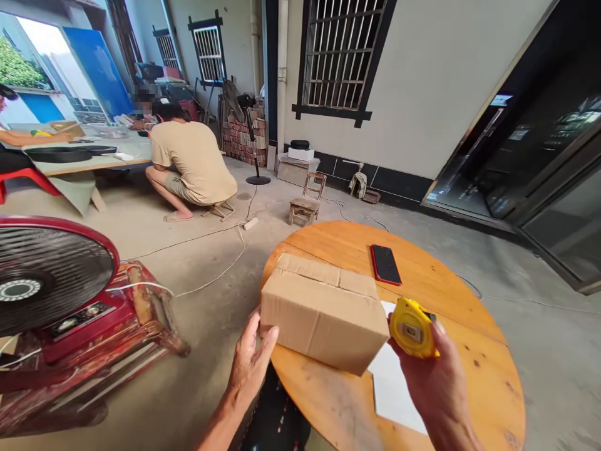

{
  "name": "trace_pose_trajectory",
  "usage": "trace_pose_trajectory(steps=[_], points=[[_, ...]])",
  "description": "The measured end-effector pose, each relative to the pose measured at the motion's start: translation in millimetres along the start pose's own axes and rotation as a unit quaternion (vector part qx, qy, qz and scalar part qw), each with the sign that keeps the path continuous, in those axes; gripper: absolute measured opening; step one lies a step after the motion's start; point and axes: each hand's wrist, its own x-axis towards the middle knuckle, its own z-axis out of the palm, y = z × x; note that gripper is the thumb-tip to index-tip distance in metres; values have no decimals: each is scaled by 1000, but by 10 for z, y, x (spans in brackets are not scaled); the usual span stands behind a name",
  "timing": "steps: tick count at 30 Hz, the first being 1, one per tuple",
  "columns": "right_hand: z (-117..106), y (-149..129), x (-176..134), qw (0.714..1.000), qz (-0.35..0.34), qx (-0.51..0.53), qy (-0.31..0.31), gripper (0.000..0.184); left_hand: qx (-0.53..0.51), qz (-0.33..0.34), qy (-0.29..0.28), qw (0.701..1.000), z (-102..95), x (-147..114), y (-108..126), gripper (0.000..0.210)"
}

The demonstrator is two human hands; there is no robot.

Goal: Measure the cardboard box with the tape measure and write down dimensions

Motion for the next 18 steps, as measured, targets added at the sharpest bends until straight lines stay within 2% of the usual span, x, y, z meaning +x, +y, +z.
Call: trace_pose_trajectory(steps=[3, 7, 10, 13, 15, 18], points=[[-40, 147, -54, 1000, 11, 24, 3, 32, 18, 10, 4, 1000, 35, -55, -55, 52], [43, 237, 52, 999, -5, 43, -3, 35, 34, 13, 23, 999, 134, 46, -44, 52], [101, 266, 191, 999, -23, 34, -30, 37, 48, 4, 24, 999, 202, 164, -17, 51], [56, 255, 248, 998, -22, 20, -55, 36, 66, -12, 24, 997, 224, 191, 35, 52], [-72, 216, 193, 997, -15, 7, -78, 36, 96, -4, 76, 993, 194, 95, 90, 57], [-406, 122, -44, 991, 8, -48, -127, 43, 148, 50, 181, 971, 117, -247, 210, 55]])
